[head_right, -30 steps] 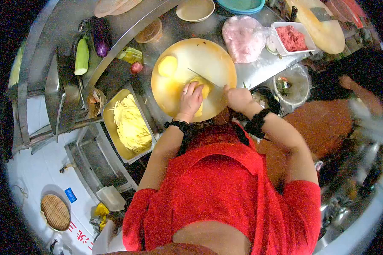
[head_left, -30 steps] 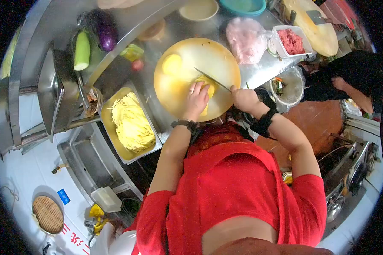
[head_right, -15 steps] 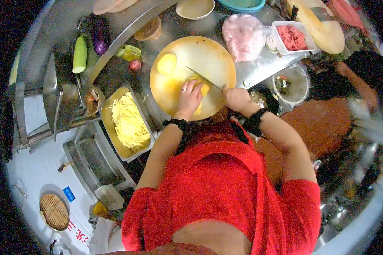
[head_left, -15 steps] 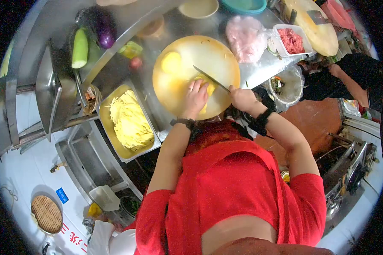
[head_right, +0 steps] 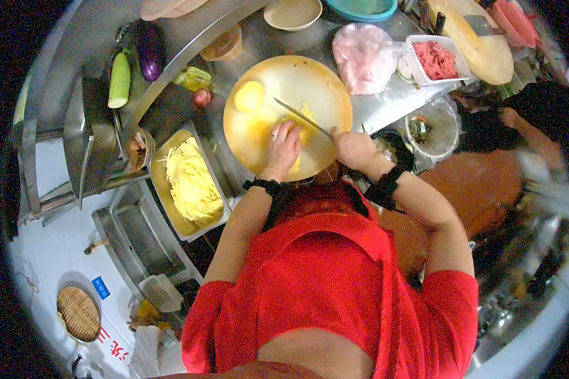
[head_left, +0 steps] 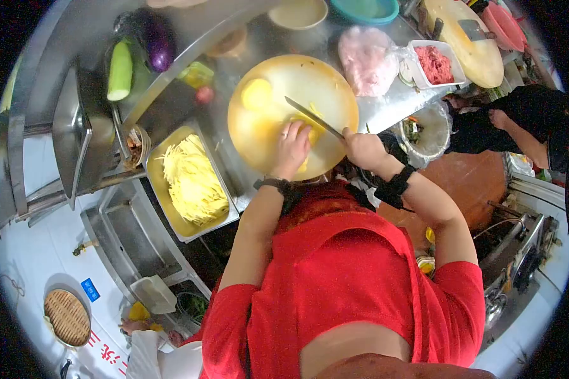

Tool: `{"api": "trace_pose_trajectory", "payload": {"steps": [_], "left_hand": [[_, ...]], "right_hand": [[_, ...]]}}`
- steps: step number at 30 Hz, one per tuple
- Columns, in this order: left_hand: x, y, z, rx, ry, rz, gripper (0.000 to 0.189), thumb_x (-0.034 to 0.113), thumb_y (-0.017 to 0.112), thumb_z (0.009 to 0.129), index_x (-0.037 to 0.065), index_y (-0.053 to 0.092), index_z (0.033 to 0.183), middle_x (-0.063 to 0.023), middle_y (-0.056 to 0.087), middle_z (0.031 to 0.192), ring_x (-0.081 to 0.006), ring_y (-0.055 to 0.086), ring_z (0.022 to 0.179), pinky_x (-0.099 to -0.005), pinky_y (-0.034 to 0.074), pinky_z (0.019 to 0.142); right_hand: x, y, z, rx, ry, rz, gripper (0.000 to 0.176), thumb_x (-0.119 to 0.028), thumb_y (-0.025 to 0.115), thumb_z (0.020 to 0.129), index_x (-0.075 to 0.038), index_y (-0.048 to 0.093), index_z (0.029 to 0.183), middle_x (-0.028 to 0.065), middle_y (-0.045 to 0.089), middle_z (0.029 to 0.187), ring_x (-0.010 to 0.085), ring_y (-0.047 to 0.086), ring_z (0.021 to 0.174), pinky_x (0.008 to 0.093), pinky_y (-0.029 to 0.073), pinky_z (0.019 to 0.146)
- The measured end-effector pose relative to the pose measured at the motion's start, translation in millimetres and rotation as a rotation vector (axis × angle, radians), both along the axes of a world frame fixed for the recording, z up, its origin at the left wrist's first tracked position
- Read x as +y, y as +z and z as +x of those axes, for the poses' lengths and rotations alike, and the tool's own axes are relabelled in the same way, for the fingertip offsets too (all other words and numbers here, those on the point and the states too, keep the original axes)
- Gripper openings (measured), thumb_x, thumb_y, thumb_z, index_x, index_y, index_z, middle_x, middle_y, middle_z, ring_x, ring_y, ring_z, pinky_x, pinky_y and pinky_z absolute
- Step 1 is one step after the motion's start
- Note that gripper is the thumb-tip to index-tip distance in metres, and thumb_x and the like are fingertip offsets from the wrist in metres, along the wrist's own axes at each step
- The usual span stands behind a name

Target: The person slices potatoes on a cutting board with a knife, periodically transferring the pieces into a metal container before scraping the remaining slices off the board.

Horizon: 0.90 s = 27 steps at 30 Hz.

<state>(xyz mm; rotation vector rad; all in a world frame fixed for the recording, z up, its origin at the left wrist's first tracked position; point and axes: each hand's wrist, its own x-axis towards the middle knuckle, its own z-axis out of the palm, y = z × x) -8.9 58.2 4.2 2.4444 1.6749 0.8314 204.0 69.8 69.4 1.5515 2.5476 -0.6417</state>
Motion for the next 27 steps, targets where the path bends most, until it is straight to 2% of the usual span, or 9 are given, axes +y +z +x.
{"api": "trace_pose_trajectory", "payload": {"steps": [3, 5, 7, 9, 12, 21, 23, 25, 27], "left_hand": [[2, 3, 0, -0.016, -0.032, 0.016, 0.026, 0.009, 0.059, 0.073, 0.008, 0.059, 0.099, -0.008, 0.053, 0.108, -0.0294, 0.048, 0.103, -0.0382, 0.043, 0.088], [-3, -6, 0, -0.006, 0.006, -0.085, 0.027, 0.011, 0.057, 0.075, 0.008, 0.058, 0.102, -0.0087, 0.051, 0.114, -0.032, 0.046, 0.108, -0.04, 0.041, 0.091], [-3, -2, -2, 0.093, -0.011, -0.137, 0.034, 0.014, 0.057, 0.076, 0.005, 0.053, 0.109, -0.0141, 0.048, 0.118, -0.0349, 0.044, 0.112, -0.0422, 0.037, 0.095], [-3, 17, 4, 0.02, 0.105, -0.067, 0.043, 0.018, 0.057, 0.076, 0.002, 0.048, 0.115, -0.0201, 0.046, 0.119, -0.0362, 0.043, 0.112, -0.0434, 0.036, 0.096], [1, 1, -3, 0.033, 0.083, -0.097, 0.05, 0.018, 0.059, 0.074, 0.002, 0.044, 0.12, -0.0202, 0.043, 0.12, -0.0362, 0.04, 0.115, -0.044, 0.035, 0.097], [-6, 0, -1, 0.07, 0.075, -0.113, 0.05, 0.021, 0.058, 0.076, 0.003, 0.044, 0.12, -0.0197, 0.044, 0.12, -0.0364, 0.041, 0.114, -0.0445, 0.036, 0.096], [-9, 12, 3, 0.057, 0.115, -0.118, 0.045, 0.017, 0.059, 0.076, 0.003, 0.047, 0.116, -0.0194, 0.045, 0.118, -0.0356, 0.042, 0.112, -0.0435, 0.037, 0.094], [-13, 17, 2, 0.01, 0.03, 0.021, 0.034, 0.013, 0.059, 0.076, 0.004, 0.054, 0.108, -0.0147, 0.05, 0.112, -0.0324, 0.046, 0.107, -0.0412, 0.039, 0.09], [-16, 8, 0, -0.022, -0.001, 0.004, 0.027, 0.011, 0.059, 0.076, 0.005, 0.057, 0.102, -0.0123, 0.052, 0.108, -0.0307, 0.049, 0.104, -0.0397, 0.041, 0.088]], "right_hand": [[-7, -23, -4, 0.026, -0.042, 0.007, 0.018, -0.014, 0.044, 0.081, -0.001, 0.048, 0.093, 0.0148, 0.062, 0.066, 0.0319, 0.063, 0.06, 0.0426, 0.05, 0.05], [-7, -22, -3, -0.014, 0.007, 0.023, 0.018, -0.014, 0.043, 0.082, -0.001, 0.048, 0.092, 0.0148, 0.063, 0.067, 0.0314, 0.064, 0.061, 0.0427, 0.051, 0.051], [-9, -30, -3, -0.001, 0.013, 0.068, 0.018, -0.014, 0.044, 0.082, 0.0, 0.049, 0.092, 0.0149, 0.064, 0.069, 0.0313, 0.064, 0.061, 0.042, 0.051, 0.052], [-10, -16, -8, -0.014, -0.021, 0.002, 0.019, -0.013, 0.045, 0.081, 0.001, 0.05, 0.093, 0.0151, 0.064, 0.07, 0.0309, 0.064, 0.062, 0.0411, 0.051, 0.051], [-10, -14, -8, 0.002, -0.011, 0.001, 0.019, -0.012, 0.047, 0.08, 0.0, 0.05, 0.094, 0.0145, 0.064, 0.07, 0.0293, 0.065, 0.063, 0.0409, 0.05, 0.05], [-17, -4, -6, 0.016, 0.008, -0.032, 0.019, -0.013, 0.045, 0.081, -0.001, 0.051, 0.095, 0.0147, 0.065, 0.072, 0.0291, 0.065, 0.064, 0.0397, 0.05, 0.05], [-12, -24, -4, -0.022, 0.003, -0.013, 0.022, -0.014, 0.048, 0.079, -0.001, 0.051, 0.097, 0.0162, 0.064, 0.073, 0.0304, 0.065, 0.064, 0.0412, 0.05, 0.051], [-9, -9, 0, 0.012, -0.074, -0.079, 0.025, -0.012, 0.048, 0.078, -0.001, 0.048, 0.101, 0.0167, 0.064, 0.073, 0.0323, 0.064, 0.064, 0.0427, 0.05, 0.054], [-12, 6, 3, -0.01, -0.046, -0.05, 0.028, -0.015, 0.047, 0.079, -0.002, 0.045, 0.105, 0.0163, 0.064, 0.072, 0.0328, 0.064, 0.064, 0.0435, 0.05, 0.054]]}}
